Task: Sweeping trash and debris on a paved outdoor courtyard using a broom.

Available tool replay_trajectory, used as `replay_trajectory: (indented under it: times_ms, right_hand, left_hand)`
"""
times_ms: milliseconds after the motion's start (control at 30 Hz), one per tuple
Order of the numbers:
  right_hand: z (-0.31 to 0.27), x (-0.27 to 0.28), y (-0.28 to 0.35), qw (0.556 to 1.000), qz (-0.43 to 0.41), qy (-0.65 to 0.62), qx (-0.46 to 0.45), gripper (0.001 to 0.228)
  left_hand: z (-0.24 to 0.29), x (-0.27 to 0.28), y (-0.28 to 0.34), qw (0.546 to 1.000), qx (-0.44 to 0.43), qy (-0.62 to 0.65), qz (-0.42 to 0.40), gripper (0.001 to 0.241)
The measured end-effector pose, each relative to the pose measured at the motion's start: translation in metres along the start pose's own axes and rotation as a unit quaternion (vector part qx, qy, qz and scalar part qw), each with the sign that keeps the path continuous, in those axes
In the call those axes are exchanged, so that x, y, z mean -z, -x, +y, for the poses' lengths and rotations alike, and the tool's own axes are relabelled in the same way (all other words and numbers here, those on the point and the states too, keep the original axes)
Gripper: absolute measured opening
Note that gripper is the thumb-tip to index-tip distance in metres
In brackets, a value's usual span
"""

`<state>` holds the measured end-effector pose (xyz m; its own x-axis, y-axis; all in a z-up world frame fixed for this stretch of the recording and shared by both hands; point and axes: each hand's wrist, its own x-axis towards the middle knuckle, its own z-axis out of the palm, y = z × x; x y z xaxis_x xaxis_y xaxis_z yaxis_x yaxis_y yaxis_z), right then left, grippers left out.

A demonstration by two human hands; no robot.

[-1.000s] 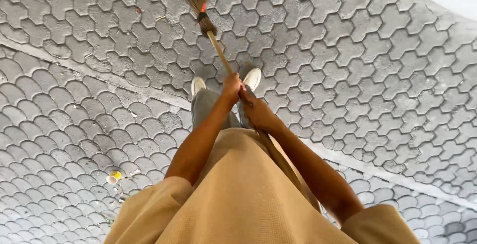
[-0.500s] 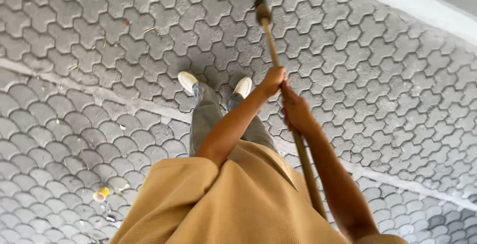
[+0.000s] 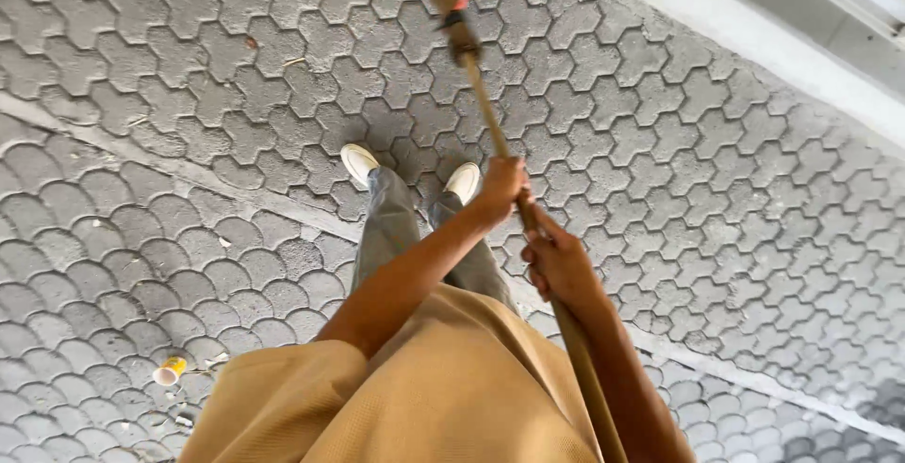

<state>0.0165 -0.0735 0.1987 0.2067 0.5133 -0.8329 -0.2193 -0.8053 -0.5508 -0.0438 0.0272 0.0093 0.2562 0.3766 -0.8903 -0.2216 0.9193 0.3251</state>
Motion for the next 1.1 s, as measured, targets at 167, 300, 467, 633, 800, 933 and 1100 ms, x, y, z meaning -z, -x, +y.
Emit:
replay_trajectory:
  times_ms: [167, 300, 467, 633, 800, 933, 1100]
  right_hand:
    - [-0.025, -0.001, -0.026, 0.996, 0.068, 0.050, 0.006, 0.054]
    - [-0.020, -0.073, -0.047, 0.996, -0.003, 0.092, 0.014, 0.058]
    - [-0.007, -0.139, -0.075, 0.990, -0.103, 0.072, 0.061, 0.053]
    - [-0.065, -0.119, -0.038, 0.996, -0.086, -0.012, 0.023, 0.049]
    - [-0.085, -0.102, -0.027, 0.999, -0.002, -0.038, 0.009, 0.053]
    - [-0.038, -0.132, -0.069, 0.999, -0.026, -0.026, -0.002, 0.056]
    - [-0.037, -0.256, -0.103, 0.981, -0.136, 0.127, -0.047, 0.055]
  left_hand:
    - [-0.037, -0.035, -0.070, 0.992, -0.019, -0.108, -0.060, 0.036]
    - [-0.032, 0.097, -0.094, 0.719, -0.296, -0.625, -0.063, 0.023]
    - [0.045, 0.179, -0.080, 0.922, -0.186, -0.303, 0.155, 0.041]
    - [0.063, 0.129, -0.110, 0.708, -0.220, -0.644, 0.189, 0.018]
    - [0.085, 0.031, -0.052, 0.996, -0.077, -0.053, 0.006, 0.026]
    - [0.040, 0.118, -0.093, 0.877, -0.204, -0.435, -0.014, 0.024]
    - [0.079, 0.310, -0.136, 0.556, -0.341, -0.752, 0.096, 0.026]
